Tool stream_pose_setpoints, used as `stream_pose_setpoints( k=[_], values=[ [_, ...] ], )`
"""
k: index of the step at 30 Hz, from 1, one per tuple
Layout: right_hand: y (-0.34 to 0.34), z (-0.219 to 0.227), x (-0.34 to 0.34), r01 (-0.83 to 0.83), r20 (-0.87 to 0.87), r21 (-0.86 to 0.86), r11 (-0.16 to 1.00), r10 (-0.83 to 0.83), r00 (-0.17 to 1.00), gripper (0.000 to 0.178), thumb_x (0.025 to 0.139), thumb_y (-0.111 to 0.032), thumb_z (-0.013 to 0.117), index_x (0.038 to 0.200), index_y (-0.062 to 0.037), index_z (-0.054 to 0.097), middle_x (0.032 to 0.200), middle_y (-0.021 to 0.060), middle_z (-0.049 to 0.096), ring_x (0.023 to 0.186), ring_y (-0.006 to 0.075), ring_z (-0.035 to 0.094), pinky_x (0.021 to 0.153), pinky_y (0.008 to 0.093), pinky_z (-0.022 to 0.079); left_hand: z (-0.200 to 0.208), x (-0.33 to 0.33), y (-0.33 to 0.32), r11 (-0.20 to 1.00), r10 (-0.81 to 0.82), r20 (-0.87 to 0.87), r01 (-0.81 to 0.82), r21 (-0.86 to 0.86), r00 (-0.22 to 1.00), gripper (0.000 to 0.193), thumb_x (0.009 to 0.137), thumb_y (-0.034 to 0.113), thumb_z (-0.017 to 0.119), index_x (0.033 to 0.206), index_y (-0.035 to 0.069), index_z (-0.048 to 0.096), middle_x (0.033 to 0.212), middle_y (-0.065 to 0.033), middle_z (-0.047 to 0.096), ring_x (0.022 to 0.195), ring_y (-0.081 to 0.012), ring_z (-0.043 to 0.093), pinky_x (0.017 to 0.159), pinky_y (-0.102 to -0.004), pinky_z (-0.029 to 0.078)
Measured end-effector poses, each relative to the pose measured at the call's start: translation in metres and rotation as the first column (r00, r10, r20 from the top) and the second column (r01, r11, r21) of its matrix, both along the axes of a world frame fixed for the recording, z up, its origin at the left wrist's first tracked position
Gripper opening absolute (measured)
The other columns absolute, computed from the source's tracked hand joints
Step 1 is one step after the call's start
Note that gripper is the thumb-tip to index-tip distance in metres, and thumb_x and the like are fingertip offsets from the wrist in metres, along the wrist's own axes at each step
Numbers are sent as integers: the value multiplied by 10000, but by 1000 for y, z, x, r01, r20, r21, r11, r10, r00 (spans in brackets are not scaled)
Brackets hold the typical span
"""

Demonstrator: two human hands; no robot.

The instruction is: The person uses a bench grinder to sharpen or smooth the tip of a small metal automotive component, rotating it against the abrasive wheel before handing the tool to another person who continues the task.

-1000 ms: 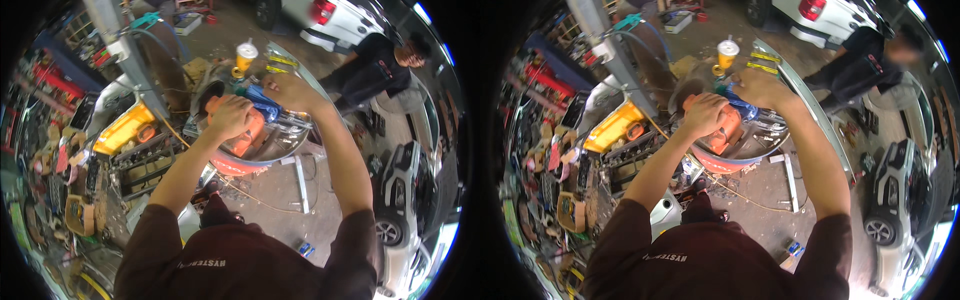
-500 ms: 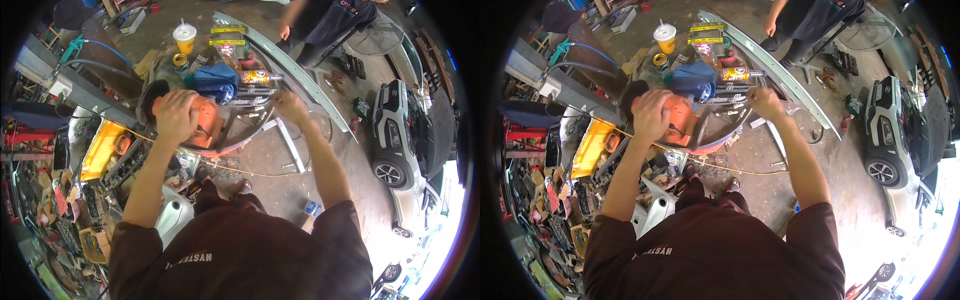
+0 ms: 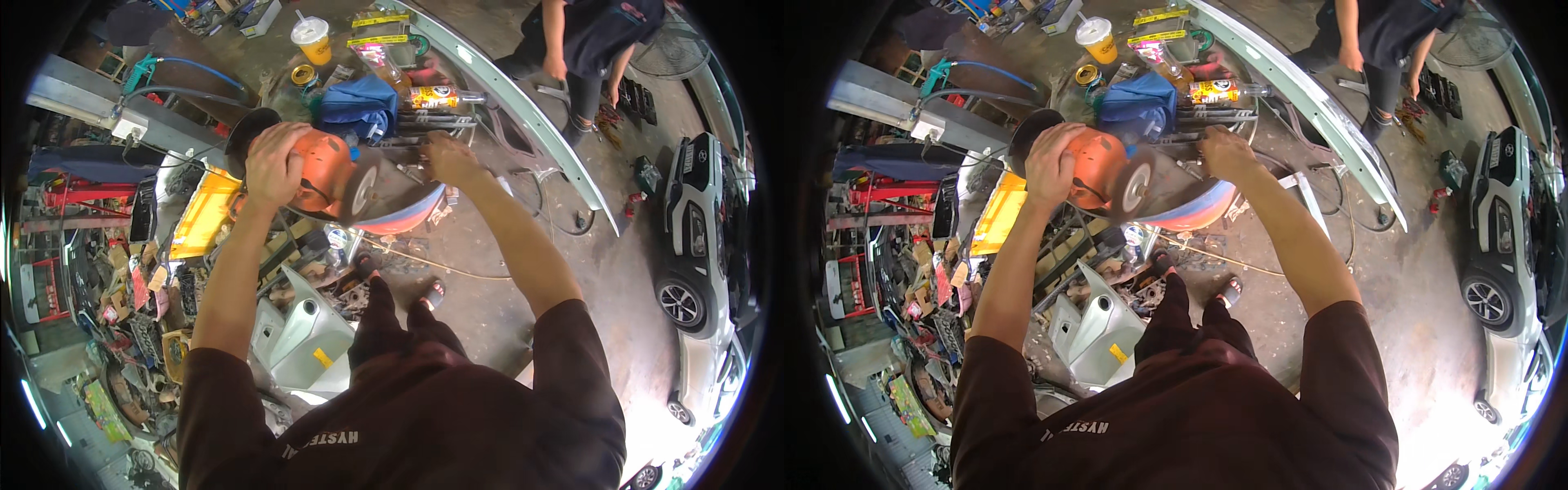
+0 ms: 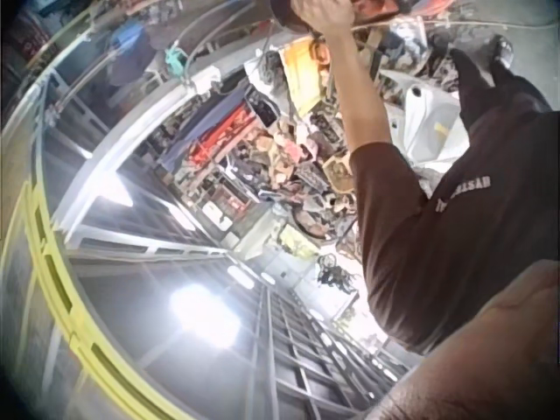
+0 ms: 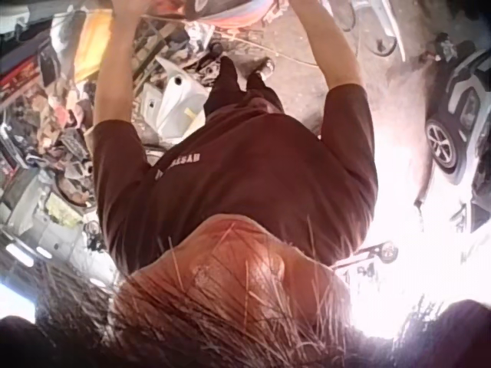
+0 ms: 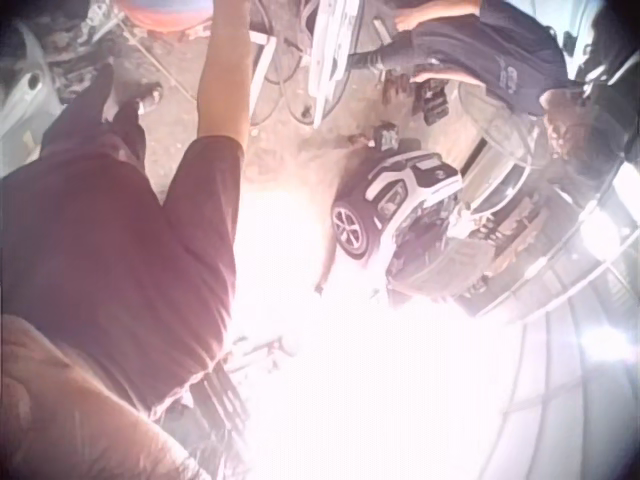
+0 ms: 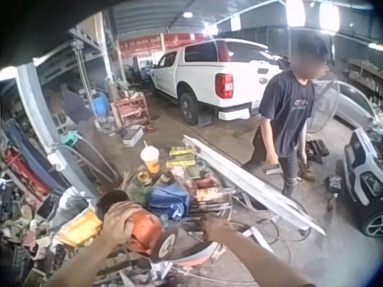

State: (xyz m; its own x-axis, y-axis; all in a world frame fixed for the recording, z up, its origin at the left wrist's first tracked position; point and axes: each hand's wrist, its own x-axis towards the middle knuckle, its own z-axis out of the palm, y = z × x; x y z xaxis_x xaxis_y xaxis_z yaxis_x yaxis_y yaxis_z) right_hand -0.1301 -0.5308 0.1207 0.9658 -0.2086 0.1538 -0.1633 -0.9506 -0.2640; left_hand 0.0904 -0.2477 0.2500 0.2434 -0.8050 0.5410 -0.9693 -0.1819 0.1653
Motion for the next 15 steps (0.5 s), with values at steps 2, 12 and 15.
stream_pose_setpoints(
  k=[2, 12, 15],
  values=[
    [-1, 11, 3, -23, -190, 51, 998, 33, 981, 317, 798, -221, 764, 1097, -117, 746, 1234, 142, 623, 1252, 358, 590, 1021, 491, 523, 0, -3, 1, 1000, -10, -18, 10, -11, 1000, 374, 829, 74, 522, 1150, 39, 710, 1195, -130, 727, 1152, -345, 663, 1046, -462, 483],
    [8, 22, 3, -42, -298, -55, 998, 23, 954, 371, 773, -251, 788, 1127, -153, 735, 1208, 121, 628, 1102, 358, 680, 945, 495, 558, -1, -4, -2, 1000, -23, 4, 23, -14, 1000, 368, 818, 66, 522, 1134, 30, 708, 1177, -140, 729, 1127, -353, 671, 1046, -466, 491],
    [5, 23, -1, -38, -268, -3, 999, 35, 963, 385, 765, -248, 785, 1139, -169, 737, 1217, 119, 625, 1110, 356, 679, 933, 491, 560, 0, -3, -1, 999, -26, -5, 26, -28, 1000, 369, 816, 67, 519, 1128, 27, 710, 1169, -142, 731, 1123, -351, 673, 1044, -466, 492]
  ],
)
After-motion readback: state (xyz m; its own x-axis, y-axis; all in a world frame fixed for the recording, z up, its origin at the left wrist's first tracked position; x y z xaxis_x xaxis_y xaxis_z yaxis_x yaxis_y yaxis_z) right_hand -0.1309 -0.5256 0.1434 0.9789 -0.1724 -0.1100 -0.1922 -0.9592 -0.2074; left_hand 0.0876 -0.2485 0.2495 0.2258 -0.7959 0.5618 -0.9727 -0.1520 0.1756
